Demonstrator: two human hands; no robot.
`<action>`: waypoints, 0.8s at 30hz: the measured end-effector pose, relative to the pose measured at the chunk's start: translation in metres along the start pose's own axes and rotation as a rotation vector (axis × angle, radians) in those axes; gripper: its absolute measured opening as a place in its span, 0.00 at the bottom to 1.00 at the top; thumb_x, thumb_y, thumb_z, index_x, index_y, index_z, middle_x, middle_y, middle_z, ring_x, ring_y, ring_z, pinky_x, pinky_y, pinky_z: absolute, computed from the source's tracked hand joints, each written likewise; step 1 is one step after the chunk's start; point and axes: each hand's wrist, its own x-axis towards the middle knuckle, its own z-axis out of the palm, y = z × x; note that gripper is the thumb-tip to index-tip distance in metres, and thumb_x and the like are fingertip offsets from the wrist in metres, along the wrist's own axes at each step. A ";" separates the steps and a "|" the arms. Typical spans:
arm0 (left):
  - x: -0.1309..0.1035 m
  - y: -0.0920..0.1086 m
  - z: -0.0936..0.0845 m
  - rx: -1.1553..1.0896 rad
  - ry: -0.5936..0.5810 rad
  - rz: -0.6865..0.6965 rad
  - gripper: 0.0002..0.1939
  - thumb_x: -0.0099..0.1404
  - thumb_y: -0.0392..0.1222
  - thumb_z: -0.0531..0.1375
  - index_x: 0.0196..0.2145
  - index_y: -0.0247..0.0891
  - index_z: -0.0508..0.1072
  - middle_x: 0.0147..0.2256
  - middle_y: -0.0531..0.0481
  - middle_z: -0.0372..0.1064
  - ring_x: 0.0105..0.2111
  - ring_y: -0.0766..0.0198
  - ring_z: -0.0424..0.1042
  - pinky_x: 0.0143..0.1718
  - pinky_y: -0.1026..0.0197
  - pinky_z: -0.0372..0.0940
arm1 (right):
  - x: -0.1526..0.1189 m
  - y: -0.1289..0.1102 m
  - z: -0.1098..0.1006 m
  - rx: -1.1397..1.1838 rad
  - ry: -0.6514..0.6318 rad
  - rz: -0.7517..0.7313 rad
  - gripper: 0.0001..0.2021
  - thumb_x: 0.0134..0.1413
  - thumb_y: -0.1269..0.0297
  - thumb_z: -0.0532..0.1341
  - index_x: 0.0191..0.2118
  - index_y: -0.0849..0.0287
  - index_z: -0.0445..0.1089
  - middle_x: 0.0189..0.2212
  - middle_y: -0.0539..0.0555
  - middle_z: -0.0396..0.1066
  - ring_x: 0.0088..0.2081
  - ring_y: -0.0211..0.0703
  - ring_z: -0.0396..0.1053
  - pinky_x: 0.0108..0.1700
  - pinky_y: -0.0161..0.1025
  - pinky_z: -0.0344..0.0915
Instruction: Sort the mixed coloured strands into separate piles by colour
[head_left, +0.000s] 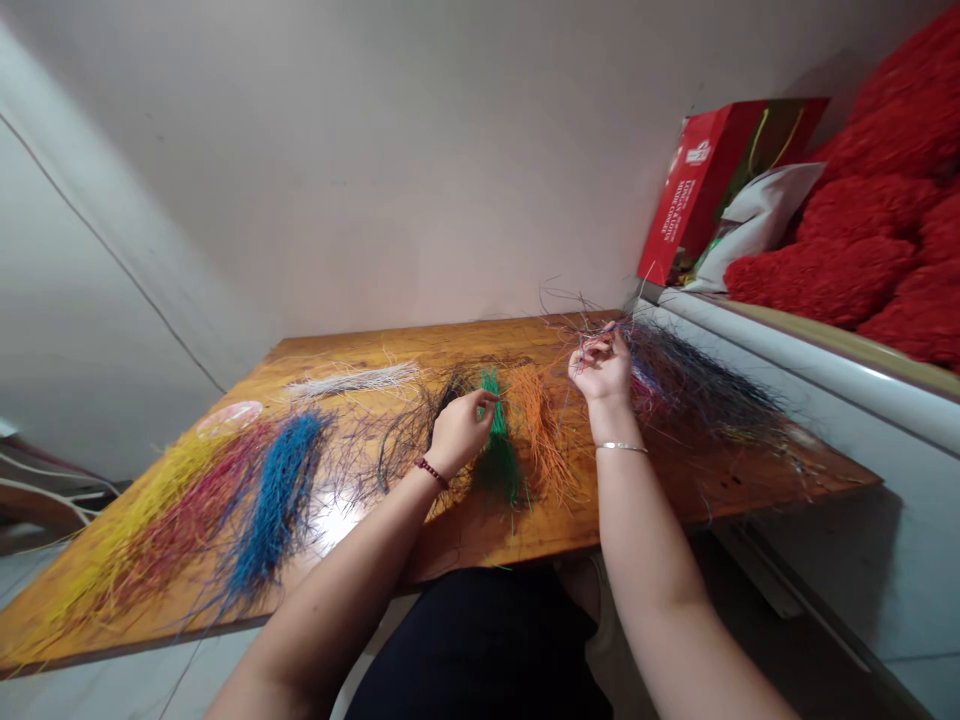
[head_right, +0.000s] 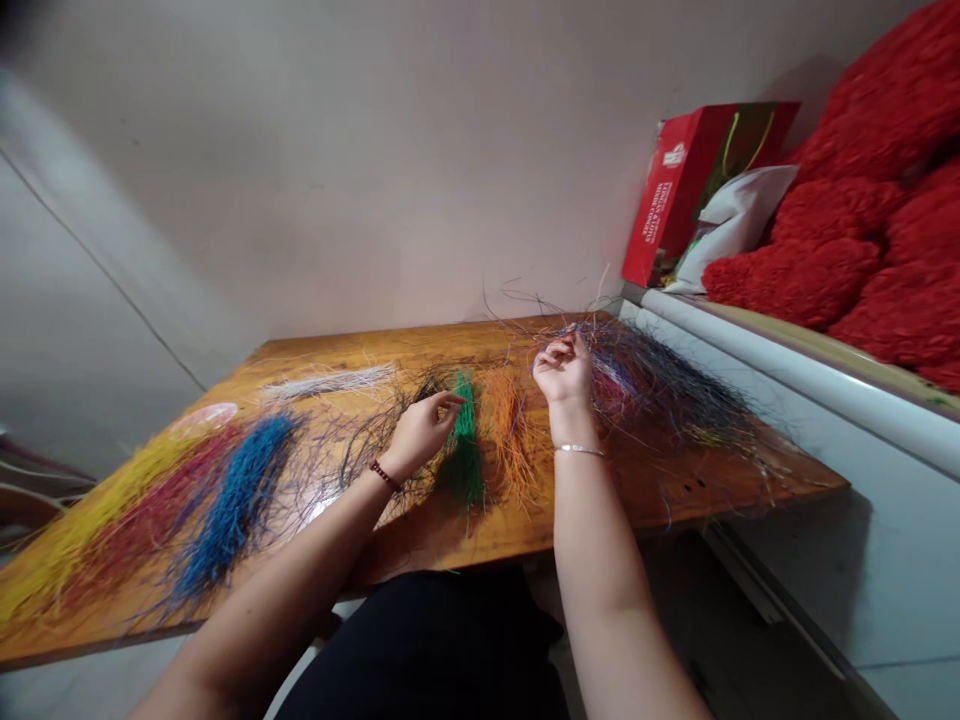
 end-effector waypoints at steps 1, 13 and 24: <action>0.000 0.000 0.000 0.014 -0.022 0.007 0.11 0.69 0.44 0.53 0.43 0.46 0.75 0.41 0.53 0.76 0.41 0.60 0.73 0.38 0.63 0.64 | 0.000 0.000 0.000 0.008 -0.001 0.000 0.08 0.63 0.63 0.56 0.33 0.54 0.69 0.18 0.39 0.67 0.17 0.25 0.63 0.18 0.28 0.54; 0.002 -0.005 -0.014 0.043 -0.357 0.159 0.18 0.68 0.56 0.53 0.42 0.44 0.76 0.39 0.49 0.76 0.37 0.59 0.73 0.37 0.63 0.64 | 0.002 0.000 -0.003 -0.005 0.002 -0.022 0.06 0.60 0.65 0.58 0.32 0.55 0.68 0.19 0.39 0.68 0.17 0.24 0.64 0.18 0.28 0.55; 0.007 -0.016 -0.015 0.021 -0.446 0.236 0.12 0.65 0.51 0.59 0.36 0.44 0.78 0.36 0.51 0.76 0.37 0.62 0.74 0.40 0.64 0.64 | 0.001 0.001 -0.001 -0.027 0.005 -0.026 0.04 0.59 0.66 0.60 0.33 0.55 0.69 0.19 0.38 0.68 0.17 0.24 0.63 0.18 0.28 0.54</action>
